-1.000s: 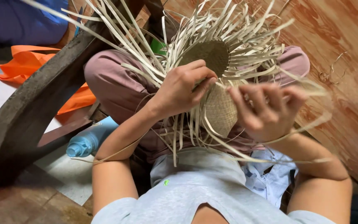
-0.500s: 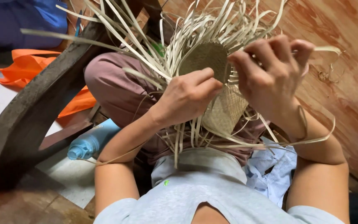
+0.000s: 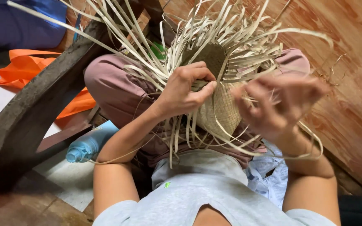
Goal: Weaving a hat by hand using dried plant fibers
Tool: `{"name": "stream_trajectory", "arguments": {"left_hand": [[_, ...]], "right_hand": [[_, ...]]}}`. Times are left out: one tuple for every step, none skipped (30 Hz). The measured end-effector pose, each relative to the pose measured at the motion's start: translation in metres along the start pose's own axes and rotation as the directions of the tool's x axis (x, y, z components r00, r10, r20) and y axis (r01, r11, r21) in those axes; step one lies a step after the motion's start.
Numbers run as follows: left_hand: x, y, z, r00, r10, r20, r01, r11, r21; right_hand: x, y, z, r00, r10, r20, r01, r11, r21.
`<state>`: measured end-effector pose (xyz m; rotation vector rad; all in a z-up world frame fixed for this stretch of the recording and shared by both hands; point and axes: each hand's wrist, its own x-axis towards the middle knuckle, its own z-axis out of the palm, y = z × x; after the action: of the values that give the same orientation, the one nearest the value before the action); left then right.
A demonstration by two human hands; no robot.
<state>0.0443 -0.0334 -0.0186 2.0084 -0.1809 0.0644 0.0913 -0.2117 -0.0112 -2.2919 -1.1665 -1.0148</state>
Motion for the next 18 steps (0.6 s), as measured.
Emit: {"name": "stream_trajectory", "arguments": {"left_hand": [[0.0, -0.001, 0.001, 1.0, -0.008, 0.006, 0.008, 1.0, -0.015], [0.0, 0.001, -0.001, 1.0, -0.01, 0.007, 0.01, 1.0, -0.015], [0.0, 0.004, -0.002, 1.0, -0.006, 0.004, 0.006, 1.0, 0.028], [0.001, 0.007, -0.002, 1.0, -0.001, 0.002, 0.0, 0.997, 0.071], [0.0, 0.008, -0.002, 1.0, -0.001, 0.005, 0.001, 0.998, 0.07], [0.0, 0.009, -0.001, 1.0, -0.008, 0.022, 0.006, 0.998, 0.069], [-0.001, 0.01, -0.002, 0.999, -0.014, 0.039, 0.011, 0.998, 0.069], [-0.002, 0.005, 0.0, 0.999, -0.014, 0.039, 0.011, 0.998, 0.07], [-0.004, 0.0, 0.001, 0.999, -0.018, 0.033, 0.018, 1.0, 0.0], [-0.006, -0.005, 0.003, 0.999, -0.022, 0.026, 0.024, 0.997, -0.07], [-0.006, -0.002, 0.001, 0.999, -0.02, 0.025, 0.022, 0.997, -0.069], [-0.005, 0.001, -0.001, 0.999, -0.035, 0.022, 0.037, 0.996, -0.078], [-0.005, 0.004, -0.003, 0.999, -0.05, 0.018, 0.051, 0.995, -0.087], [-0.006, 0.002, -0.001, 0.999, -0.05, 0.018, 0.052, 0.995, -0.085], [-0.006, 0.001, 0.0, 0.999, -0.029, 0.015, 0.03, 0.998, -0.058], [-0.006, 0.0, 0.002, 1.0, -0.008, 0.013, 0.008, 1.0, -0.03], [-0.006, -0.003, 0.004, 1.0, -0.007, 0.015, 0.008, 1.0, -0.03], [-0.006, -0.007, 0.007, 1.0, -0.007, 0.006, 0.007, 1.0, 0.024]], "right_hand": [[-0.007, -0.009, -0.005, 0.999, -0.003, 0.046, -0.001, 0.996, 0.088], [-0.004, -0.015, -0.009, 0.999, -0.001, 0.047, -0.003, 0.996, 0.089], [-0.001, -0.02, -0.013, 0.985, 0.031, 0.169, -0.048, 0.994, 0.101], [0.001, -0.026, -0.017, 0.956, 0.061, 0.288, -0.095, 0.99, 0.104], [0.002, -0.026, -0.018, 0.955, 0.064, 0.29, -0.098, 0.99, 0.103], [0.003, -0.026, -0.019, 0.949, 0.08, 0.304, -0.123, 0.984, 0.126], [0.004, -0.026, -0.02, 0.943, 0.095, 0.319, -0.148, 0.978, 0.148], [-0.001, -0.024, -0.016, 0.943, 0.095, 0.318, -0.148, 0.978, 0.148], [-0.005, -0.022, -0.012, 0.959, 0.073, 0.272, -0.119, 0.981, 0.156], [-0.009, -0.02, -0.008, 0.973, 0.05, 0.224, -0.088, 0.983, 0.163], [-0.008, -0.021, -0.008, 0.974, 0.049, 0.222, -0.087, 0.983, 0.163], [-0.007, -0.021, -0.008, 0.979, 0.027, 0.203, -0.06, 0.985, 0.16], [-0.006, -0.022, -0.008, 0.983, 0.004, 0.184, -0.033, 0.987, 0.157], [-0.012, -0.022, -0.004, 0.983, 0.004, 0.183, -0.034, 0.987, 0.158], [-0.019, -0.022, 0.0, 0.984, -0.013, 0.177, -0.011, 0.991, 0.134], [-0.026, -0.022, 0.004, 0.985, -0.028, 0.172, 0.01, 0.994, 0.109], [-0.027, -0.024, 0.004, 0.985, -0.026, 0.172, 0.008, 0.994, 0.109], [-0.029, -0.026, 0.005, 0.982, -0.039, 0.187, 0.019, 0.994, 0.107]]}}
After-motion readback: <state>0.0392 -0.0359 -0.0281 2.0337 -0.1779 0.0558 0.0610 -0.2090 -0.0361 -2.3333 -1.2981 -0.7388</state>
